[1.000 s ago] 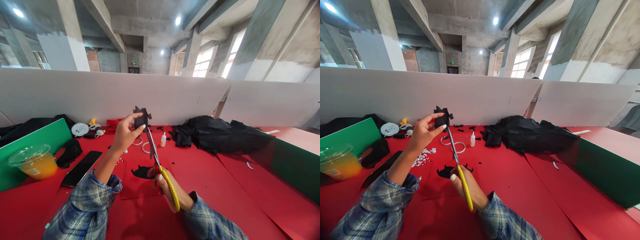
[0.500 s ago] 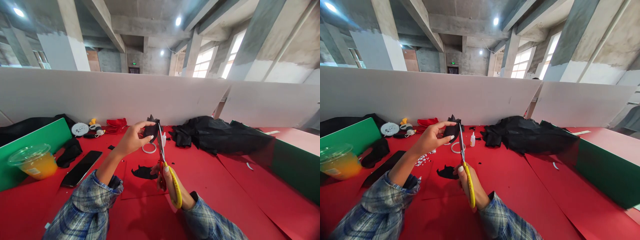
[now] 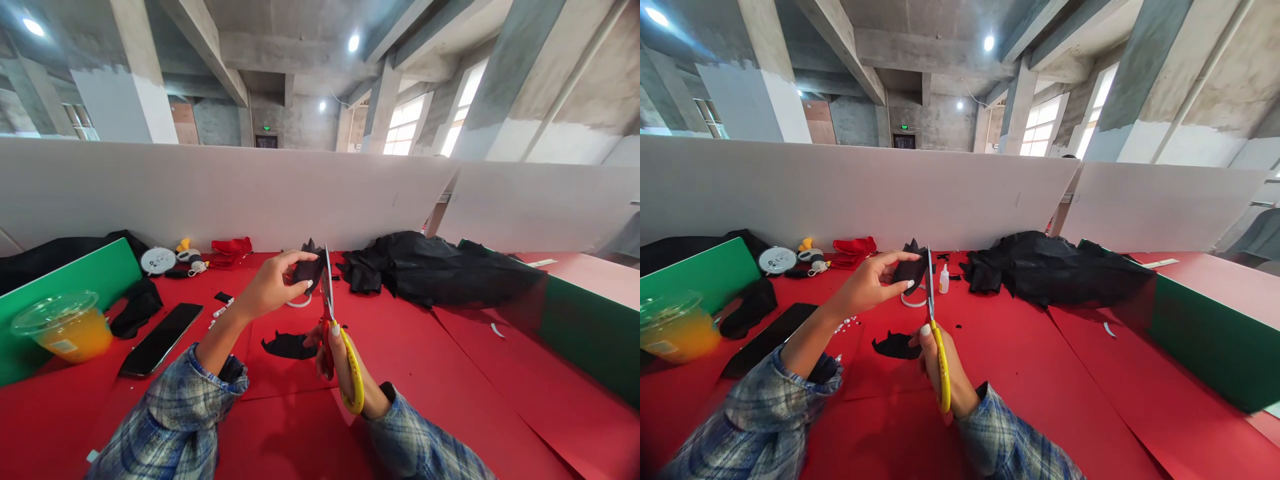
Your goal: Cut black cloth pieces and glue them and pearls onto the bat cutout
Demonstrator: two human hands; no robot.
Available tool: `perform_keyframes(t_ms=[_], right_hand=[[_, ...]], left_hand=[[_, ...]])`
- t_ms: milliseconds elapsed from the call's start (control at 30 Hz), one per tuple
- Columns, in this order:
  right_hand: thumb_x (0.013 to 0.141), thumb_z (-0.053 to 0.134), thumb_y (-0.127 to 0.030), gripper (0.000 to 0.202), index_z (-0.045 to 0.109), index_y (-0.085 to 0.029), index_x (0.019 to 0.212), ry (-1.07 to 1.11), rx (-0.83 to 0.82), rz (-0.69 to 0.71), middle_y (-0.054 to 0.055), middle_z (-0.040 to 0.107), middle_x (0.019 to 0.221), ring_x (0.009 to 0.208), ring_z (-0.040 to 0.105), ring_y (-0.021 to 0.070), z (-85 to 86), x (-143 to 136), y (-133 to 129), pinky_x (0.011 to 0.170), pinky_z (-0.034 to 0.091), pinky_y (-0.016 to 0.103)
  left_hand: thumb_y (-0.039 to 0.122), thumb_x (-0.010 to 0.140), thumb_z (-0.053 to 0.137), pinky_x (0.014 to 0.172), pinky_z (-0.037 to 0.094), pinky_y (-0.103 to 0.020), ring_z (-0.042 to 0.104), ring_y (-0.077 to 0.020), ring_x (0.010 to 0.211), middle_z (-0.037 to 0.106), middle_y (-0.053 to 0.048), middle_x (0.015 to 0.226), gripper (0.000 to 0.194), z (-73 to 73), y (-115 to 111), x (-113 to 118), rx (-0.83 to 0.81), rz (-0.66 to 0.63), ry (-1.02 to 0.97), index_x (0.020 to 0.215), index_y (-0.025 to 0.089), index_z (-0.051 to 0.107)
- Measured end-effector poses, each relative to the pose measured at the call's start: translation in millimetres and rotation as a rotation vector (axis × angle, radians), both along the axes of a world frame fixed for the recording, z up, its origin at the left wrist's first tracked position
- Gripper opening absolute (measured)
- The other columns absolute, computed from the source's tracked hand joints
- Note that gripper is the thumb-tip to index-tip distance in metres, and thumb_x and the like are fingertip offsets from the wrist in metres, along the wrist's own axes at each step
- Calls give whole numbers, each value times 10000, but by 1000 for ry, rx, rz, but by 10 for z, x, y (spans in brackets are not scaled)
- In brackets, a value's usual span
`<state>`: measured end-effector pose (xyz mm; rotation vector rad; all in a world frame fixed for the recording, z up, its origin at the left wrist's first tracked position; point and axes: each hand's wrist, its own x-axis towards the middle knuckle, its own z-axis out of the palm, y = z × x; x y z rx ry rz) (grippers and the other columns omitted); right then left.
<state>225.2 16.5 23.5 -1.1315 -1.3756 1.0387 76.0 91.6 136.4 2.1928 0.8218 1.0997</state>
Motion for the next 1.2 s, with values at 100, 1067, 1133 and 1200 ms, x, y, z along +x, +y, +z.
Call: perform_keyframes(t_ms=[100, 1067, 1133, 1200], right_hand=[[754, 249, -865, 758, 550, -170, 795, 27, -32, -36, -49, 454, 450, 369, 406, 103, 30, -6, 1, 412, 351, 232], [740, 258, -878, 692, 416, -215, 621, 115, -147, -53, -54, 413, 425, 297, 331, 64, 22, -18, 63, 317, 259, 201], [734, 257, -882, 700, 419, -213, 611, 120, -159, -58, -54, 408, 415, 292, 329, 64, 8, -16, 72, 310, 258, 198], [725, 258, -888, 708, 422, -210, 603, 126, -171, -63, -55, 404, 408, 287, 330, 61, 1, -17, 78, 304, 261, 192]], left_hand=[[139, 751, 595, 756, 557, -301, 671, -179, 875, 690, -76, 1073, 430, -32, -2, 32, -7, -11, 5, 1180, 163, 601], [192, 795, 583, 732, 555, -286, 647, -162, 840, 650, -55, 1011, 391, -58, 19, -22, -21, -145, 71, 1185, 192, 592], [180, 793, 577, 722, 558, -284, 649, -159, 831, 649, -56, 1015, 392, -56, 23, -28, -32, -144, 64, 1185, 189, 591], [168, 791, 575, 724, 557, -279, 651, -155, 830, 648, -49, 1008, 388, -52, 28, -35, -28, -138, 67, 1177, 190, 595]])
